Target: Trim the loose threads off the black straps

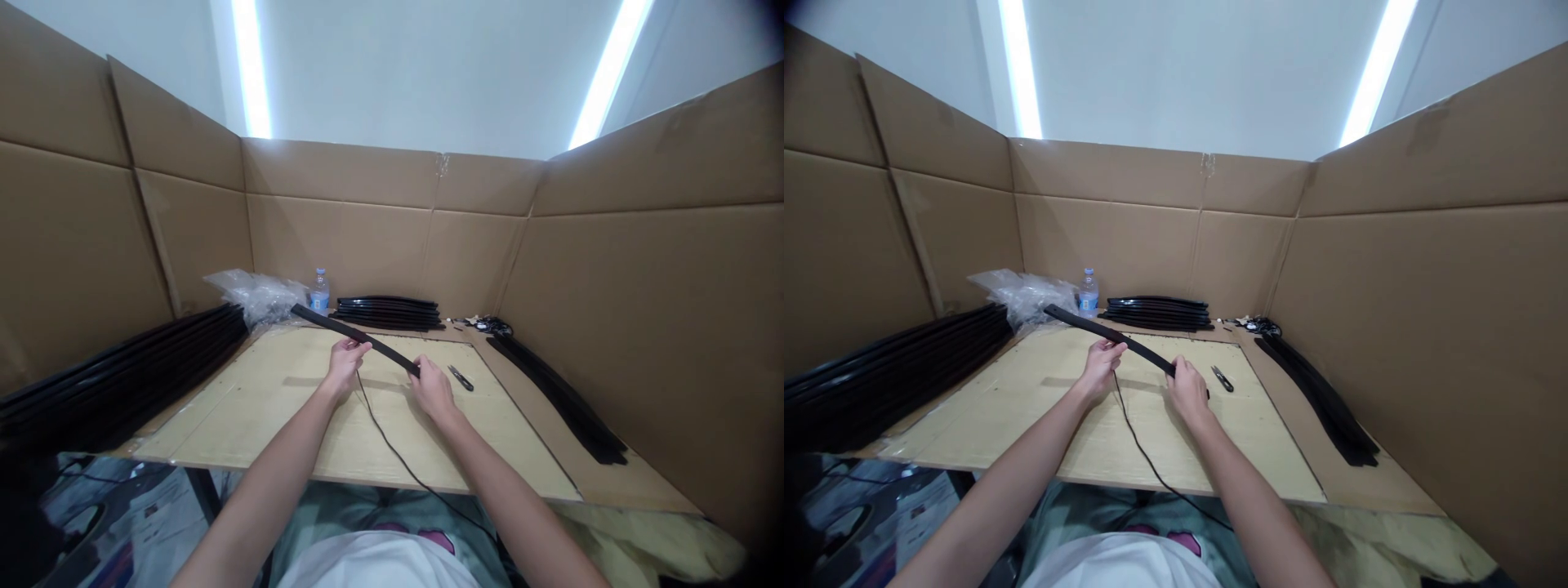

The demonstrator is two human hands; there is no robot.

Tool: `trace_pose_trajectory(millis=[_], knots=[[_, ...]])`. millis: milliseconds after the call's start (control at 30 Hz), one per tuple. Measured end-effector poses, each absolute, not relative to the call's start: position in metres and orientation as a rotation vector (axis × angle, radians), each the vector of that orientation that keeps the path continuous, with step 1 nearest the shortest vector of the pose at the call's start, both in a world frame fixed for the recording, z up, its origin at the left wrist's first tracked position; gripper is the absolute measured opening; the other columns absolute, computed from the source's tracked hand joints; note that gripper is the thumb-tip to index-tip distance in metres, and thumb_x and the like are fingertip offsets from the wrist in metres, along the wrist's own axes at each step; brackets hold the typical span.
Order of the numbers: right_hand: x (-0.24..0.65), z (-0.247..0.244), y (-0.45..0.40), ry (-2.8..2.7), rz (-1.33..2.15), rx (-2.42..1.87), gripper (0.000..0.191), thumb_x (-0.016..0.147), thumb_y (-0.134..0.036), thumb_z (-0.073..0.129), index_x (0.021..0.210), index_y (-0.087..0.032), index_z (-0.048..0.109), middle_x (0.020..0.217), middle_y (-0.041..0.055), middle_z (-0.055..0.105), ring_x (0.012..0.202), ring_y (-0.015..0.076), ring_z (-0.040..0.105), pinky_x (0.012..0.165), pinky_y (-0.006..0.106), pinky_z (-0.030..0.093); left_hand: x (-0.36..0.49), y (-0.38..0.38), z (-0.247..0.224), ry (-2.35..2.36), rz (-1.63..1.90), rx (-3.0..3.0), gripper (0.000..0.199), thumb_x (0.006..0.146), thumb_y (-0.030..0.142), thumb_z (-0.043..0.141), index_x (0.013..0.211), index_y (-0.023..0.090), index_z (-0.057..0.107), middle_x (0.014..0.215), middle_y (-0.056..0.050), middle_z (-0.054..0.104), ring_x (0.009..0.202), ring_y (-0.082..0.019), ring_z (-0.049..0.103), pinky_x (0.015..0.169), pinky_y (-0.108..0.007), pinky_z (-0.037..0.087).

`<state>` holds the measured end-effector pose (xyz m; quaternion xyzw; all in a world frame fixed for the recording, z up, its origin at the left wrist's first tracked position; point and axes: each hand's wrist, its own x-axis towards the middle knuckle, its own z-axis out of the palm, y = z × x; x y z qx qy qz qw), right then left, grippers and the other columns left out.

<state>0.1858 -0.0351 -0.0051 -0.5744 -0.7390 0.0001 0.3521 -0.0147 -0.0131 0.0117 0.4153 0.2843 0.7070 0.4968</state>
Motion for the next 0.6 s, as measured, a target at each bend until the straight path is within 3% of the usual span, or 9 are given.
trace_pose_trajectory(millis=[200, 367, 500, 600], knots=[[0.183, 0.001, -0.04, -1.879, 0.107, -1.394, 0.033, 0.08, -0.051, 0.049, 0.088, -0.02, 0.058, 0.082, 0.0059, 0.064, 0.077, 0.0207, 0.058, 0.066, 0.027, 0.038, -0.017, -0.01, 0.01, 0.65, 1.741, 0.986, 0.036, 0.053, 0.026, 0.081, 0.077, 0.013, 0.059, 0.057, 0.007, 0.042, 0.04, 0.0, 0.023, 0.039, -0.019, 0.01], [0.183, 0.006, -0.043, -1.896, 0.32, -1.223, 0.035, 0.08, -0.052, 0.049, 0.083, -0.02, 0.062, 0.079, 0.0048, 0.065, 0.072, 0.0197, 0.058, 0.065, 0.028, 0.041, -0.02, -0.009, 0.009, 0.629, 1.736, 0.984, 0.033, 0.055, 0.025, 0.081, 0.076, 0.011, 0.06, 0.057, 0.007, 0.041, 0.041, -0.001, 0.025, 0.038, -0.018, 0.012], [0.186, 0.008, -0.046, -1.877, 0.684, -1.116, 0.031, 0.076, -0.048, 0.057, 0.072, -0.018, 0.057, 0.063, -0.0001, 0.058, 0.053, 0.0141, 0.052, 0.05, 0.025, 0.041, -0.022, -0.008, 0.009, 0.615, 1.696, 0.984, 0.032, 0.057, 0.026, 0.08, 0.076, 0.011, 0.059, 0.055, 0.007, 0.038, 0.04, -0.001, 0.023, 0.038, -0.018, 0.012], [0.188, 0.011, -0.051, -1.846, 1.145, -1.034, 0.03, 0.072, -0.046, 0.063, 0.078, -0.018, 0.053, 0.056, -0.0049, 0.051, 0.04, 0.01, 0.046, 0.038, 0.022, 0.039, -0.023, -0.008, 0.009, 0.599, 1.623, 0.993, 0.033, 0.058, 0.027, 0.08, 0.078, 0.011, 0.059, 0.052, 0.009, 0.033, 0.039, -0.001, 0.021, 0.037, -0.017, 0.012]])
